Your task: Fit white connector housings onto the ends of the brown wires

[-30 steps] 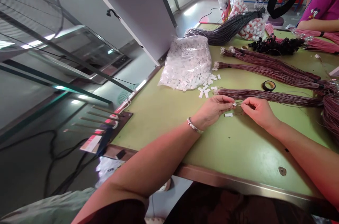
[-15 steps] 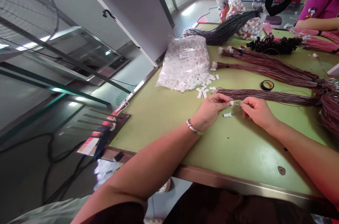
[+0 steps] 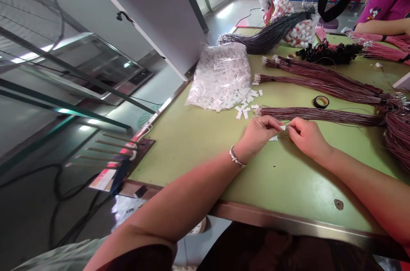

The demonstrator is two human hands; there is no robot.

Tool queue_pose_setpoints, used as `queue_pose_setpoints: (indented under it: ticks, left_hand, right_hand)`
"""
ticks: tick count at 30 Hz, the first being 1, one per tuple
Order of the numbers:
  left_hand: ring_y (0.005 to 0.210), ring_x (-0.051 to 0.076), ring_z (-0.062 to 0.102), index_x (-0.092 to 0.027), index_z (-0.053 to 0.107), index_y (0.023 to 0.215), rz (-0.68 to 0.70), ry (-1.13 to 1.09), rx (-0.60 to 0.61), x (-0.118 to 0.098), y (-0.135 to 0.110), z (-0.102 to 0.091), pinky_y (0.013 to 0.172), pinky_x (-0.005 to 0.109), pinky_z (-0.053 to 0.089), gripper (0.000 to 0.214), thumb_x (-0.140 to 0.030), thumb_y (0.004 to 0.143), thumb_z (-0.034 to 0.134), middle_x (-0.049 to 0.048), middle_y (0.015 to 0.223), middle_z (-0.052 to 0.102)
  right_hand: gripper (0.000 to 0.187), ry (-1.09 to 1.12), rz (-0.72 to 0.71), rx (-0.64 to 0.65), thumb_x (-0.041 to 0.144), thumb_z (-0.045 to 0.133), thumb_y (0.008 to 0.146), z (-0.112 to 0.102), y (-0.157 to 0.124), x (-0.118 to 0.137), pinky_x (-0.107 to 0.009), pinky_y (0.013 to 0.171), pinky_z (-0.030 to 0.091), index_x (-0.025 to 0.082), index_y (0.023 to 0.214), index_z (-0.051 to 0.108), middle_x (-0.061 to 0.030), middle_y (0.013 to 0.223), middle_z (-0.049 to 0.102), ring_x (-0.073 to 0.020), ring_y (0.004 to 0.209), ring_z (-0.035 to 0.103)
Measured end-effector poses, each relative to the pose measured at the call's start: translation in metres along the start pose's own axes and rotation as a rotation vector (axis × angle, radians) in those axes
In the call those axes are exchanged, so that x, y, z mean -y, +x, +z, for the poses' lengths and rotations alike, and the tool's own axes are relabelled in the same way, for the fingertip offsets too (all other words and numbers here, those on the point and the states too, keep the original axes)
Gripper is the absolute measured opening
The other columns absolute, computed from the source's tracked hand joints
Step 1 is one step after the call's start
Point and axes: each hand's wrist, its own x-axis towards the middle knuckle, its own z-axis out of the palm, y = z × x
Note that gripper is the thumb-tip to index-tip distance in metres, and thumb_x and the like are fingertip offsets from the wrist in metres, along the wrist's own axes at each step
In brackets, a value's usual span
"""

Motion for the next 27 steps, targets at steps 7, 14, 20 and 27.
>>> queue_pose_setpoints:
  ticks: [7, 14, 20, 27]
  left_hand:
    - [0.072, 0.012, 0.06, -0.014, 0.061, 0.055, -0.081, -0.19, -0.011, 0.002, 0.003, -0.002, 0.071, 0.027, 0.047, 0.02, -0.018, 0.054, 0.08, 0.0021, 0.078, 0.068]
    - [0.076, 0.012, 0.061, -0.014, 0.06, 0.055, -0.096, -0.197, -0.029, 0.0, 0.003, -0.005, 0.076, 0.028, 0.047, 0.021, -0.017, 0.052, 0.081, 0.0025, 0.078, 0.069]
    - [0.077, 0.013, 0.06, -0.014, 0.061, 0.055, -0.026, -0.098, -0.048, -0.002, 0.001, -0.005, 0.077, 0.029, 0.047, 0.017, -0.018, 0.056, 0.078, 0.0032, 0.079, 0.068]
    - [0.076, 0.013, 0.059, -0.015, 0.062, 0.054, 0.015, -0.019, -0.014, -0.004, 0.0, -0.005, 0.073, 0.028, 0.047, 0.015, -0.017, 0.06, 0.076, 0.0036, 0.081, 0.068]
  right_hand:
    - [0.016, 0.304, 0.118, 0.112, 0.033, 0.058, 0.076, -0.004, 0.005, -0.009, -0.025, 0.052, 0.04, 0.018, 0.073, 0.059, -0.0022, 0.062, 0.065, -0.0117, 0.053, 0.053]
    - [0.019, -0.152, -0.219, -0.01, 0.025, 0.05, 0.082, -0.005, -0.001, -0.01, -0.026, 0.057, 0.034, 0.019, 0.075, 0.067, -0.0017, 0.065, 0.064, -0.0123, 0.056, 0.05]
    - [0.027, -0.184, -0.216, 0.06, 0.037, 0.049, 0.086, -0.008, -0.002, -0.003, -0.026, 0.056, 0.031, 0.019, 0.074, 0.066, -0.0014, 0.061, 0.057, -0.0129, 0.058, 0.046]
    - [0.031, 0.241, 0.103, 0.115, 0.042, 0.051, 0.083, -0.013, 0.004, 0.001, -0.025, 0.055, 0.035, 0.018, 0.065, 0.059, 0.0024, 0.055, 0.049, -0.0108, 0.054, 0.045]
